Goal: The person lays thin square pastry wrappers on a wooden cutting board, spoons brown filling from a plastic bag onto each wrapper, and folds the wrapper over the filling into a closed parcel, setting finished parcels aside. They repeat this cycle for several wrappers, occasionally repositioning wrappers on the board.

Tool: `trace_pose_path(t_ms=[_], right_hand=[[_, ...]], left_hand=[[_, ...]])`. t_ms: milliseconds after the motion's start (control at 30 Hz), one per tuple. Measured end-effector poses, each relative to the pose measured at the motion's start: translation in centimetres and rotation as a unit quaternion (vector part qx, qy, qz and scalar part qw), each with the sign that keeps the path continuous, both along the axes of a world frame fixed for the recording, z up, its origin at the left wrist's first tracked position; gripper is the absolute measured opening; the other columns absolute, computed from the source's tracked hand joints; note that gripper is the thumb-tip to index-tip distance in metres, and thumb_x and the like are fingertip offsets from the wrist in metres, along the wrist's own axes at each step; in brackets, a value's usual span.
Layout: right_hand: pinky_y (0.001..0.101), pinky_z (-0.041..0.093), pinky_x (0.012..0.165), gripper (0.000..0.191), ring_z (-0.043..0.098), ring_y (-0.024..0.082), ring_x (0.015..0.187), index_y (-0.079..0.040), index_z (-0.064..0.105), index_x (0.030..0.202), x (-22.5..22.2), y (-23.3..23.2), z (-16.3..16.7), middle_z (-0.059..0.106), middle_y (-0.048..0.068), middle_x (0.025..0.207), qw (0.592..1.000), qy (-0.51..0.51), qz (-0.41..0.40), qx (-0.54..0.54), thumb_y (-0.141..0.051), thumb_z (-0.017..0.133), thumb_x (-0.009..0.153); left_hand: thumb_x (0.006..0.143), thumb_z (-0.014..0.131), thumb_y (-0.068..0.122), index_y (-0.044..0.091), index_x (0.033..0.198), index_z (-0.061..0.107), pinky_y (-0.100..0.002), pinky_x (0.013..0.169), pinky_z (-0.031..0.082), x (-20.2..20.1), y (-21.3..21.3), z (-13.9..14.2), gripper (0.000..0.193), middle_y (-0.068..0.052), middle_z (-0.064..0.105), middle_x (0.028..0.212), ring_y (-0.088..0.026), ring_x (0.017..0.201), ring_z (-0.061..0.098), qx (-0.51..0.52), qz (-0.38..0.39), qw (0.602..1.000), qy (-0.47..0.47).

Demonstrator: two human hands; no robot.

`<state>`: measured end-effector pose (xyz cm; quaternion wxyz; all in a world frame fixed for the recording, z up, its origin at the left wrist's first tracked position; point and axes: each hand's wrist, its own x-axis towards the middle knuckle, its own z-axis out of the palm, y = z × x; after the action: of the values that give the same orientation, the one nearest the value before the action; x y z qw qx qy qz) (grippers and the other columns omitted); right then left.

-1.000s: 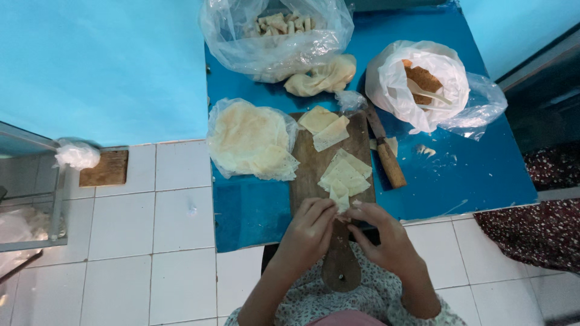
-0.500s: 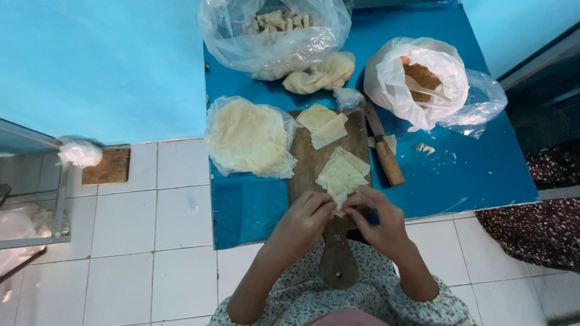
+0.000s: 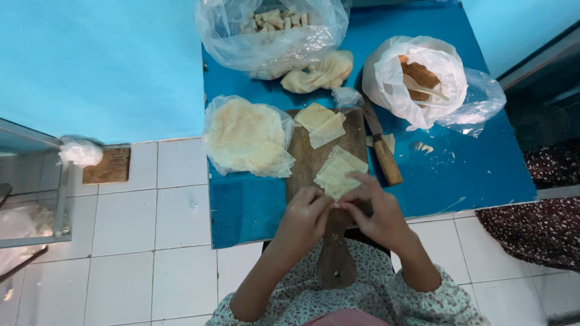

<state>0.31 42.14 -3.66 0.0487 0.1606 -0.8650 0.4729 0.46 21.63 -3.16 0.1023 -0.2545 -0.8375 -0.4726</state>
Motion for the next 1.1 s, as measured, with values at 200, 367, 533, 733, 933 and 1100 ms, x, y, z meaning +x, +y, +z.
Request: trace_pose_path(t_ms=[200,367,533,733,933,1100], right_hand=[[0.0369,0.06,0.076,0.06,0.076,0.026,0.088,-0.004,0.049,0.134,-1.0,-0.4,1.2,0.073,0.01,0.096,0.999,0.013,0.015,0.026,0.004,0.073,0.081],[0.0425,0.056,0.082,0.051,0.069,0.034,0.097,-0.005,0.056,0.131,0.0,-0.2,0.8,0.071,0.01,0.097,0.981,0.167,0.04,0.091,0.005,0.074,0.085],[0.0408,0.057,0.078,0.051,0.07,0.032,0.094,-0.002,0.055,0.13,0.3,0.5,0.5,0.072,0.012,0.1,0.984,0.152,0.073,0.063,0.001,0.076,0.084],[0.0399,0.056,0.075,0.05,0.069,0.033,0.089,-0.005,0.055,0.128,-0.1,0.4,0.8,0.069,0.016,0.098,0.983,0.132,0.089,0.095,-0.002,0.079,0.084],[0.0365,0.06,0.075,0.065,0.077,0.027,0.09,-0.004,0.045,0.139,-0.8,0.4,2.1,0.076,0.011,0.094,0.998,-0.028,0.047,0.03,-0.002,0.077,0.082],[0.0357,0.059,0.071,0.071,0.078,0.026,0.085,-0.007,0.04,0.143,-2.0,-0.1,3.2,0.076,0.011,0.088,0.995,-0.089,0.036,0.038,0.0,0.075,0.081]], left_hand=[[0.087,0.068,0.0,0.0,0.096,0.065,-0.046,0.08,0.049,-0.8,0.3,0.9,0.01,-0.016,0.06,0.097,-0.037,0.097,0.06,0.003,0.013,1.0,-0.021],[0.085,0.07,0.002,0.001,0.097,0.067,-0.044,0.085,0.05,-0.8,-0.5,0.9,0.012,-0.013,0.061,0.101,-0.034,0.098,0.059,-0.071,-0.023,0.995,0.066],[0.082,0.072,0.008,0.0,0.097,0.066,-0.045,0.09,0.05,-0.9,-1.2,0.2,0.018,-0.012,0.062,0.107,-0.033,0.105,0.06,-0.107,-0.046,0.98,0.161],[0.08,0.068,0.005,-0.005,0.112,0.068,-0.045,0.09,0.049,-0.8,-0.8,-0.2,0.034,-0.015,0.061,0.106,-0.034,0.104,0.057,-0.167,-0.045,0.966,0.19],[0.079,0.066,0.002,0.002,0.102,0.068,-0.046,0.088,0.044,-0.8,-0.7,0.3,0.023,-0.012,0.062,0.1,-0.033,0.1,0.056,-0.131,-0.038,0.985,0.108],[0.079,0.066,0.001,0.007,0.101,0.07,-0.047,0.086,0.04,-1.5,-0.5,1.0,0.023,-0.008,0.062,0.094,-0.031,0.097,0.056,-0.165,-0.021,0.98,0.107]])
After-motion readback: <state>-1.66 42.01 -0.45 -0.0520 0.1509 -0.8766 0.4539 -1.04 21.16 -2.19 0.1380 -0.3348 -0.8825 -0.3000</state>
